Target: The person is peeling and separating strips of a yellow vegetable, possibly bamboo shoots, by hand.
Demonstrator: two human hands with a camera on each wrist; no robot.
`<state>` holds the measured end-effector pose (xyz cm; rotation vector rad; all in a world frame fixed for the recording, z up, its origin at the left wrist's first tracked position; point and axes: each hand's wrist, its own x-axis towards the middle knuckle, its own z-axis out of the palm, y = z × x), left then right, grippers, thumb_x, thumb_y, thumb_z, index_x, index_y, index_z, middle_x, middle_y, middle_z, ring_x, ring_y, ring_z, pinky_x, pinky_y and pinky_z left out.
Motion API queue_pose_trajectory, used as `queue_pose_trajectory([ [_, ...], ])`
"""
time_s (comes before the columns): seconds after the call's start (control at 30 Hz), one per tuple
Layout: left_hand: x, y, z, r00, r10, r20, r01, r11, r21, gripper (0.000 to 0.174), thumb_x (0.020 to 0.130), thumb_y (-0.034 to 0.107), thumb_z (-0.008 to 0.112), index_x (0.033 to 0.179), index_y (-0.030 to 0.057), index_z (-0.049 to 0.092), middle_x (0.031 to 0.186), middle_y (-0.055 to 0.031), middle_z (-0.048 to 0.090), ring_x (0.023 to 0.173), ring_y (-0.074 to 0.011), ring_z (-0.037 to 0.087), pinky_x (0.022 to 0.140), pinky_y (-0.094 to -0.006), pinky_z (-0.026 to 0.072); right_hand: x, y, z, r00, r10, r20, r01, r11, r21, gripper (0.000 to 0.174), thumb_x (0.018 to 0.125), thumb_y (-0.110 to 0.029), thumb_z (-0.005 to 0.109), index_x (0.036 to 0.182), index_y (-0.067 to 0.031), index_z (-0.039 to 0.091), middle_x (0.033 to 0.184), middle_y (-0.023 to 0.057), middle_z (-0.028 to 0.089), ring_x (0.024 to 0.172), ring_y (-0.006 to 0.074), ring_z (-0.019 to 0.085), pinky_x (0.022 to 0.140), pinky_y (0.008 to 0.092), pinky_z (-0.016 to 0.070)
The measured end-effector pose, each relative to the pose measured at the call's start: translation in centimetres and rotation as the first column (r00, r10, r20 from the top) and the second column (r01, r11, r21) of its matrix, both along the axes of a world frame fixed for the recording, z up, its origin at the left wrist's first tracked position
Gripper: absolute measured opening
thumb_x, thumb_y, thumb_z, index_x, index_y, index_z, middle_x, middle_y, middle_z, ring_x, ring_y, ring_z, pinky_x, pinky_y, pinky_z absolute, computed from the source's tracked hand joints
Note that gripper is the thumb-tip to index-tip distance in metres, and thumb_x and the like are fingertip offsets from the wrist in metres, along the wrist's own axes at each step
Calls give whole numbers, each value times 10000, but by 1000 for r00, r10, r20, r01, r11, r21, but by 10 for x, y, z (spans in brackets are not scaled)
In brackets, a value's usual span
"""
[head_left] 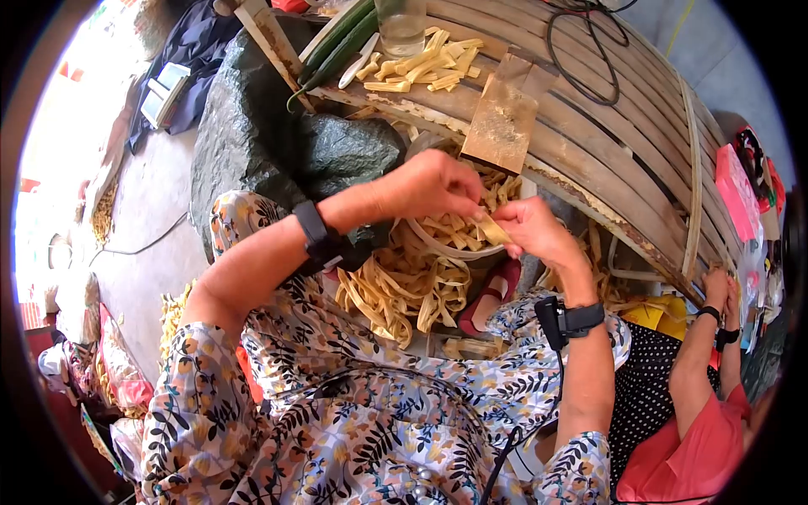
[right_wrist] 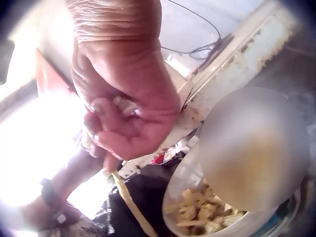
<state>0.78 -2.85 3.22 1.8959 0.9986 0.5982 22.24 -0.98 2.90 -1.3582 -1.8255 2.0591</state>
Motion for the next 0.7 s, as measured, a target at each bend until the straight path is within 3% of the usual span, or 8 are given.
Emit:
queue_pose_trajectory([
  [0.03, -5, 5, -1, 987, -27, 159, 38, 997, -67, 212, 803, 220, 638, 829, 13, 598, 636, 25, 559, 583, -50, 511, 532, -215, 426, -1, -4, 15, 983, 59, -175, -77, 992, -101, 173, 849, -116, 552, 835, 31, 643, 558, -7, 544, 397, 42, 398, 392, 185, 321],
  [0.17, 7, 1, 26, 905, 131, 404, 100, 859, -502, 225, 855, 266, 578, 791, 53, 614, 587, 52, 510, 506, -15, 431, 450, -163, 333, -6, -13, 44, 795, -48, -605, -96, 974, -204, 247, 862, -175, 553, 906, 60, 613, 490, -32, 472, 371, 36, 373, 378, 189, 328],
  [0.3, 37, 9, 80, 744, 197, 639, 92, 916, -390, 268, 870, 297, 549, 721, 76, 585, 507, 55, 431, 446, -23, 356, 417, -184, 233, -4, -5, 65, 454, 54, -889, -170, 985, -27, 441, 869, -355, 527, 1084, 31, 534, 398, -55, 350, 316, 42, 295, 329, 193, 318],
  [0.4, 47, 5, 133, 585, 139, 799, 256, 903, -345, 280, 872, 266, 543, 763, 9, 561, 597, 2, 518, 507, -65, 466, 443, -191, 358, 4, 13, 91, 221, 195, -956, -241, 960, 140, 541, 851, -417, 515, 1198, -3, 471, 464, -26, 453, 387, 54, 381, 370, 178, 363],
  [0.47, 48, 10, 122, 677, 88, 731, 203, 932, -301, 266, 887, 265, 519, 838, 7, 562, 604, 2, 511, 507, -53, 450, 454, -184, 364, 10, 20, 111, 122, 267, -956, -242, 942, 232, 592, 836, -453, 516, 1228, -14, 451, 501, -11, 499, 421, 65, 419, 397, 167, 385],
  [0.57, 37, 21, 78, 793, 167, 587, 7, 959, -282, 258, 900, 253, 496, 878, 7, 569, 692, -14, 539, 600, -63, 494, 541, -191, 411, 20, 22, 62, 392, -6, -920, -6, 1000, -9, 596, 832, -495, 465, 1151, 8, 501, 440, -63, 325, 400, 36, 291, 401, 194, 292],
  [0.6, 27, 23, 60, 832, 171, 528, -26, 962, -271, 256, 902, 250, 492, 878, 9, 573, 717, -14, 546, 633, -68, 507, 579, -201, 421, 16, 22, 46, 437, -83, -896, 62, 996, -63, 606, 868, -519, 372, 1072, 24, 546, 435, -84, 306, 406, 18, 259, 440, 182, 278],
  [0.7, 15, 24, 29, 842, 206, 498, -4, 926, -377, 261, 908, 254, 479, 893, 12, 576, 750, -12, 556, 679, -83, 529, 640, -225, 434, 14, 21, 31, 486, -221, -846, 167, 973, -158, 576, 876, -501, 379, 1030, 20, 569, 426, -84, 273, 404, 27, 238, 441, 192, 274],
])
